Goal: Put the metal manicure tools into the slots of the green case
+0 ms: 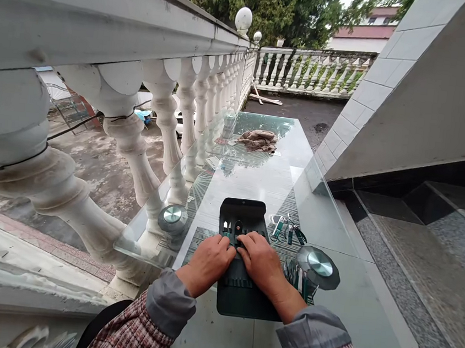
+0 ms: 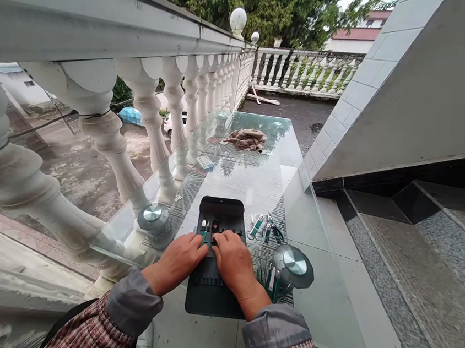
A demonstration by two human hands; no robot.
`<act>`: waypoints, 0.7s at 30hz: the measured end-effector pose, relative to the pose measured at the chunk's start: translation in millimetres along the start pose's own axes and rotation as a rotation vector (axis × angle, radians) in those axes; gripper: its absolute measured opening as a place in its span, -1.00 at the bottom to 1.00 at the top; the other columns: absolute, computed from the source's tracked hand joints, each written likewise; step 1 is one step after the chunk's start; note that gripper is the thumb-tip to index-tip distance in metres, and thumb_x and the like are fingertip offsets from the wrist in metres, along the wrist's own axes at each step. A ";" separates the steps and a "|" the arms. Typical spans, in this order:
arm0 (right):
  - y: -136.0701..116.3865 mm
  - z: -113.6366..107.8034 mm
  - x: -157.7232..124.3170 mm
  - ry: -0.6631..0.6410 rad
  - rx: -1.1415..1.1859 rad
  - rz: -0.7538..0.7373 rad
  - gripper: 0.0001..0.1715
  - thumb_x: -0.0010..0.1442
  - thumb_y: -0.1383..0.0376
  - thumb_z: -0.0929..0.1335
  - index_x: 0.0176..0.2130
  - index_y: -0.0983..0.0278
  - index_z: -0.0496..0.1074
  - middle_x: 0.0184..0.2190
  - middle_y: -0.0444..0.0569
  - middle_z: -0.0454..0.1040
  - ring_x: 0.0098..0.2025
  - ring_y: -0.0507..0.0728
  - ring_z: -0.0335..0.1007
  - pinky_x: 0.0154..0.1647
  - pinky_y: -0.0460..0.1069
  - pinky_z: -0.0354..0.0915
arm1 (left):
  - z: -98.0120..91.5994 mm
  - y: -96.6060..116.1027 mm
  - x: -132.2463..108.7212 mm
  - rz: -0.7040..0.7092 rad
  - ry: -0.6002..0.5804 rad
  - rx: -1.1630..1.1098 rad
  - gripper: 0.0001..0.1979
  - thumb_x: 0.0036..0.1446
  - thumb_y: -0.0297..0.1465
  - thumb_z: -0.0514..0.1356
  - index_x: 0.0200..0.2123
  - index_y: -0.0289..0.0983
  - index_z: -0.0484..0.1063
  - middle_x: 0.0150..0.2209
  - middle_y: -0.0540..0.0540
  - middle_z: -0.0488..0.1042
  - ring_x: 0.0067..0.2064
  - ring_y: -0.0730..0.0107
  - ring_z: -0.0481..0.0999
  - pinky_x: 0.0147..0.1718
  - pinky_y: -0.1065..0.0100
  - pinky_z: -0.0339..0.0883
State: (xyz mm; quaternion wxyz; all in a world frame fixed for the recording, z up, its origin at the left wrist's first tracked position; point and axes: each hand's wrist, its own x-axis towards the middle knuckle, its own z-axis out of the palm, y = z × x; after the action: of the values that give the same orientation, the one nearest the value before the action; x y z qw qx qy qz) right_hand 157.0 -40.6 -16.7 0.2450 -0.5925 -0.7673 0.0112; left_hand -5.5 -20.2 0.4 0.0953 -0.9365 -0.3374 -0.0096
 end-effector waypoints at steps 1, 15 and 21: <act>-1.3 0.9 -0.5 -0.010 -0.010 0.014 -0.77 0.15 0.37 0.27 -0.16 0.25 0.40 -0.25 0.01 0.41 -0.18 0.14 0.31 -0.20 0.00 0.25 | -0.3 -0.5 -0.5 0.004 0.002 0.000 -0.89 0.22 -0.54 0.04 -0.36 -0.29 0.31 -0.38 -0.11 0.32 -0.27 0.25 0.35 -0.35 0.29 0.26; -1.5 1.9 -4.7 0.014 0.017 -0.006 -0.80 0.18 0.37 0.26 -0.17 0.27 0.40 -0.28 0.00 0.41 -0.19 0.14 0.29 -0.20 0.01 0.24 | -3.3 -7.9 -9.6 -0.125 0.053 -0.064 -0.89 0.18 -0.54 0.08 -0.39 -0.27 0.32 -0.36 -0.07 0.32 -0.27 0.32 0.33 -0.33 0.34 0.27; 0.2 2.3 -3.7 0.024 0.025 0.003 -0.82 0.16 0.37 0.27 -0.20 0.24 0.40 -0.29 -0.01 0.41 -0.20 0.13 0.30 -0.23 -0.01 0.25 | -13.5 -11.9 -13.9 -0.101 -0.075 0.008 -0.87 0.17 -0.61 0.04 -0.35 -0.30 0.30 -0.31 -0.12 0.33 -0.23 0.25 0.33 -0.30 0.29 0.30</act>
State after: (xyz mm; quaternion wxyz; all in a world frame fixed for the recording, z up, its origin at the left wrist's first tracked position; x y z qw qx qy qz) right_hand 156.9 -43.3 -20.1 0.2616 -0.5907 -0.7632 0.0144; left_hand -23.2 -22.4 14.6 0.0858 -0.9176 -0.3875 0.0219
